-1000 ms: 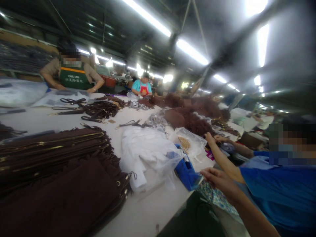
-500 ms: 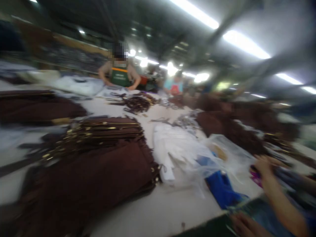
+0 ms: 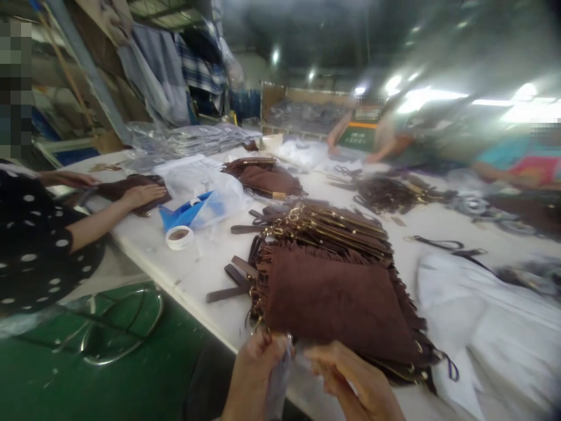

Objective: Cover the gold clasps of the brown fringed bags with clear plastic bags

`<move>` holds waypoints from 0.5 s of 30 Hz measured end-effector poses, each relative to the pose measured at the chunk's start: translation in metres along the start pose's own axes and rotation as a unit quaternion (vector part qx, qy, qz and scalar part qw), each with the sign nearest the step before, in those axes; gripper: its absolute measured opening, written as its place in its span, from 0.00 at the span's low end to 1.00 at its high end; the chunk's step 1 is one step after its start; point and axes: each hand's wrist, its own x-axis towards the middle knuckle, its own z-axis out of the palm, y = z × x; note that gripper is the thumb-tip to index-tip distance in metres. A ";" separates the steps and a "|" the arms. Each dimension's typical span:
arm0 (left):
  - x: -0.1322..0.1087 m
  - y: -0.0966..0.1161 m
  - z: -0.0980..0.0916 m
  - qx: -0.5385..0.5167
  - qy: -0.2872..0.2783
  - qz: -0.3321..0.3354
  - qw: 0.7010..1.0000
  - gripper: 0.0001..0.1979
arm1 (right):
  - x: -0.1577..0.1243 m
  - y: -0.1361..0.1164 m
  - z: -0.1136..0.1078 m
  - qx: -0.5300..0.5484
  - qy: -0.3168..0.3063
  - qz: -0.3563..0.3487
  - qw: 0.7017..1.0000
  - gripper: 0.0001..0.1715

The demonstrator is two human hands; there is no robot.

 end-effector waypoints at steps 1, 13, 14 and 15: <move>0.002 -0.002 -0.002 -0.016 -0.003 0.000 1.000 0.17 | 0.012 -0.003 0.003 -0.006 -0.018 -0.025 0.999 0.16; 0.014 -0.015 -0.006 -0.054 0.033 0.008 0.998 0.23 | 0.043 -0.013 0.014 -0.071 -0.118 0.033 0.990 0.18; 0.012 -0.012 -0.004 -0.053 0.034 0.011 0.998 0.23 | 0.045 -0.014 0.014 -0.079 -0.125 0.034 0.988 0.18; 0.011 -0.009 -0.002 -0.054 0.035 0.013 0.998 0.23 | 0.046 -0.014 0.013 -0.089 -0.131 0.035 0.987 0.18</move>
